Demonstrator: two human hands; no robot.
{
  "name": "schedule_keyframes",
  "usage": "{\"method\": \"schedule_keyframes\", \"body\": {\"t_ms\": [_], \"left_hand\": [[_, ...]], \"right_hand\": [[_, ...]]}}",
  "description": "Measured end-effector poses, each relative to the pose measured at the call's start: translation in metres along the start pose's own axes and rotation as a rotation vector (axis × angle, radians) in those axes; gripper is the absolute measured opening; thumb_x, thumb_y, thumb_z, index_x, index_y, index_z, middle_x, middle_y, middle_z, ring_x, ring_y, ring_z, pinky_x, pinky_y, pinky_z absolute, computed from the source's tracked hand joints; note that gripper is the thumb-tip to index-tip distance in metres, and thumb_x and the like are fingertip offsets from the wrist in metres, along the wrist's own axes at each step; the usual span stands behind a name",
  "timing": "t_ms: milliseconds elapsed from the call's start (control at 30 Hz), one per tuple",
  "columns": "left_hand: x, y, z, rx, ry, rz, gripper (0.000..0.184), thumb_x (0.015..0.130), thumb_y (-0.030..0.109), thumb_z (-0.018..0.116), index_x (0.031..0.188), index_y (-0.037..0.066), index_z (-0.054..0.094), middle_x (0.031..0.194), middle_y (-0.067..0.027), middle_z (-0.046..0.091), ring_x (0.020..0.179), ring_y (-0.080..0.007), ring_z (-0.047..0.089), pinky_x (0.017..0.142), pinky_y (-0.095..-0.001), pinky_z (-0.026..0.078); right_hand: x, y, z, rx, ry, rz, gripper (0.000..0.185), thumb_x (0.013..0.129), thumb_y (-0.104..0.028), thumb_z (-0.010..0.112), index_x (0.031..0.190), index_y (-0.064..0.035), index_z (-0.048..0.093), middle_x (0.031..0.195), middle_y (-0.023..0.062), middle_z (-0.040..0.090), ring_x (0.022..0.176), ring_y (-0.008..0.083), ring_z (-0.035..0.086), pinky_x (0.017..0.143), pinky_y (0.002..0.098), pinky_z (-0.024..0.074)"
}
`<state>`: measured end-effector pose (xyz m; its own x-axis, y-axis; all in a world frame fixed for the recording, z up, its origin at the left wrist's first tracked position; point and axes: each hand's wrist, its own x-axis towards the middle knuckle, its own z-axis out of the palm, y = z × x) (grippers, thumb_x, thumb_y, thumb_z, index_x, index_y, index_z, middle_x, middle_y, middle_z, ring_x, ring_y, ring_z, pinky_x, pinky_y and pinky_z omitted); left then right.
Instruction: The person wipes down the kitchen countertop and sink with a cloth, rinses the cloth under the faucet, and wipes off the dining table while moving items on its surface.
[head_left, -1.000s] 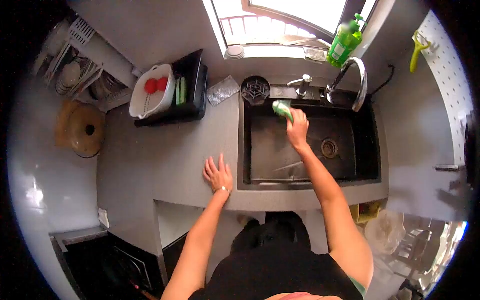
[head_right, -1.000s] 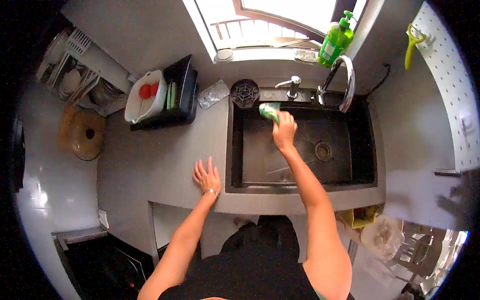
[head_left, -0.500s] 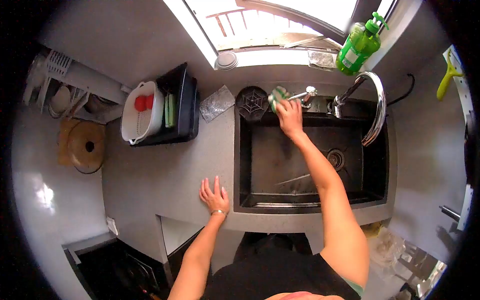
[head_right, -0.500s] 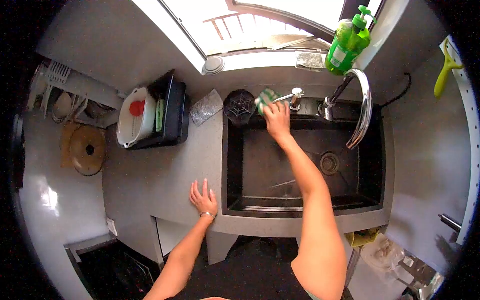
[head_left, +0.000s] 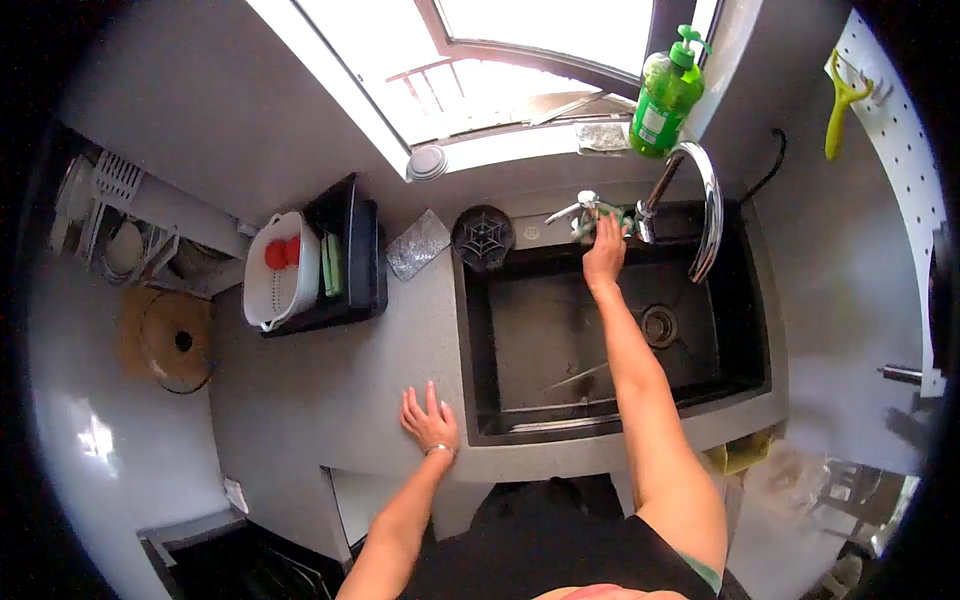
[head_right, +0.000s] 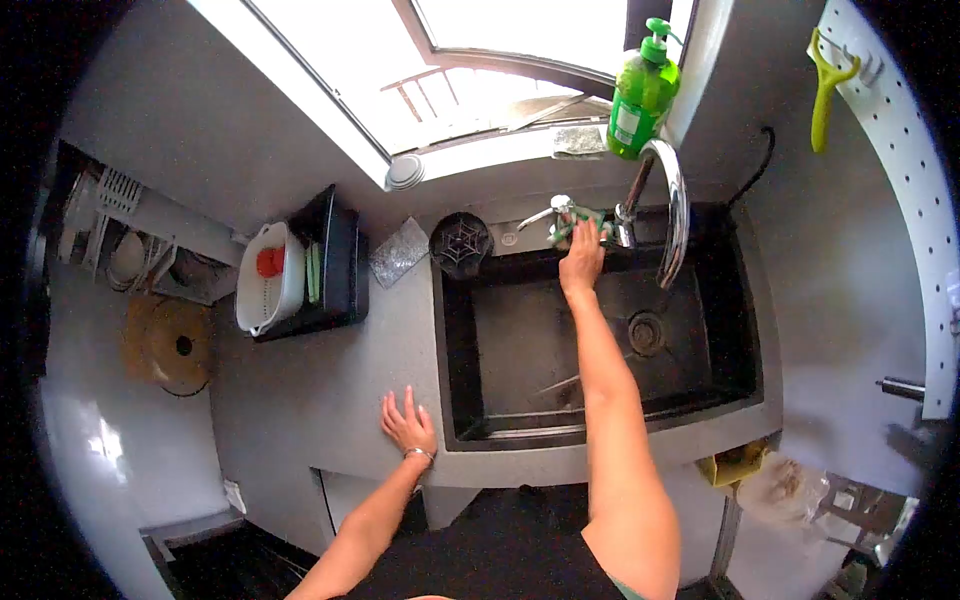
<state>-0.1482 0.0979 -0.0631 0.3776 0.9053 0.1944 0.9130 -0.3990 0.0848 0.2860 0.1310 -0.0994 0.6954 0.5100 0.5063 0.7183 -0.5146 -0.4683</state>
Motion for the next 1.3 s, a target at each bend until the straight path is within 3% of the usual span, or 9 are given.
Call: {"method": "schedule_keyframes", "body": {"t_ms": [367,500,633,733,833,900,1000,1167,1300], "left_hand": [[-0.004,0.000,0.007,0.005,-0.001,-0.003,0.048,0.083,0.021,0.048,0.130,0.019,0.042,0.133,-0.0157,0.034,0.126,-0.0340,0.028,0.102,-0.0500,0.021],[-0.005,0.001,0.007,-0.013,-0.003,-0.008,0.048,0.083,0.020,0.047,0.130,0.019,0.042,0.134,-0.0155,0.033,0.127,-0.0341,0.026,0.103,-0.0492,0.020],[-0.004,0.003,0.007,0.018,-0.039,-0.026,0.048,0.083,0.020,0.047,0.130,0.019,0.042,0.134,-0.0152,0.032,0.127,-0.0338,0.026,0.104,-0.0489,0.019],[-0.001,0.009,0.001,0.029,-0.051,-0.027,0.048,0.082,0.019,0.047,0.131,0.018,0.042,0.134,-0.0151,0.032,0.127,-0.0336,0.026,0.104,-0.0488,0.018],[0.002,0.010,-0.001,0.016,-0.033,-0.012,0.049,0.082,0.019,0.048,0.130,0.018,0.042,0.135,-0.0154,0.032,0.127,-0.0338,0.026,0.104,-0.0492,0.019],[0.001,0.010,0.000,0.015,-0.041,-0.002,0.049,0.081,0.018,0.049,0.129,0.017,0.042,0.134,-0.0160,0.032,0.127,-0.0341,0.026,0.103,-0.0500,0.020],[-0.002,0.009,0.007,0.039,-0.055,-0.034,0.048,0.082,0.018,0.048,0.129,0.017,0.043,0.135,-0.0155,0.031,0.128,-0.0340,0.026,0.103,-0.0488,0.020],[0.000,0.011,0.007,0.067,-0.064,-0.006,0.048,0.083,0.018,0.046,0.131,0.018,0.041,0.136,-0.0154,0.030,0.128,-0.0339,0.026,0.104,-0.0481,0.020],[-0.007,0.004,0.012,0.102,-0.052,-0.001,0.048,0.085,0.020,0.044,0.133,0.019,0.039,0.136,-0.0151,0.032,0.127,-0.0332,0.027,0.103,-0.0487,0.021]], "right_hand": [[-0.025,0.015,-0.046,-0.018,-0.082,-0.234,0.045,0.066,0.006,0.050,0.109,-0.0039,0.055,0.113,0.0115,0.055,0.116,0.0271,0.044,0.095,0.0413,0.0316],[-0.066,0.077,-0.067,0.123,-0.127,0.085,0.039,0.070,0.002,0.051,0.108,-0.0048,0.055,0.111,0.0146,0.056,0.108,0.0304,0.050,0.087,0.0437,0.0389],[-0.012,0.099,-0.119,-0.141,0.400,0.120,0.025,0.080,-0.010,0.051,0.102,-0.0026,0.057,0.091,0.0212,0.060,0.086,0.0383,0.057,0.075,0.0447,0.0437],[0.041,0.149,-0.091,-0.087,-0.054,0.478,0.034,0.084,-0.023,0.051,0.111,-0.0044,0.051,0.108,0.0178,0.055,0.103,0.0335,0.050,0.085,0.0462,0.0384],[0.040,0.223,0.006,-0.327,-0.202,0.210,0.037,0.088,-0.029,0.048,0.118,-0.0077,0.045,0.123,0.0134,0.046,0.117,0.0251,0.041,0.089,0.0428,0.0362],[0.008,0.258,0.069,0.826,0.089,0.454,0.033,0.088,-0.032,0.048,0.112,-0.0091,0.046,0.120,0.0084,0.046,0.110,0.0188,0.042,0.087,0.0380,0.0360],[-0.019,0.248,0.051,0.978,0.009,0.457,0.033,0.088,-0.032,0.050,0.109,-0.0075,0.048,0.118,0.0070,0.047,0.104,0.0163,0.044,0.087,0.0345,0.0360],[-0.014,0.123,-0.126,0.333,-0.347,0.207,0.020,0.073,-0.002,0.051,0.091,-0.0028,0.061,0.107,0.0133,0.054,0.110,0.0315,0.046,0.088,0.0386,0.0407],[0.015,0.192,-0.182,-0.026,-0.001,0.034,0.024,0.072,0.000,0.049,0.091,-0.0083,0.060,0.103,0.0090,0.056,0.098,0.0309,0.051,0.078,0.0450,0.0408]]}}
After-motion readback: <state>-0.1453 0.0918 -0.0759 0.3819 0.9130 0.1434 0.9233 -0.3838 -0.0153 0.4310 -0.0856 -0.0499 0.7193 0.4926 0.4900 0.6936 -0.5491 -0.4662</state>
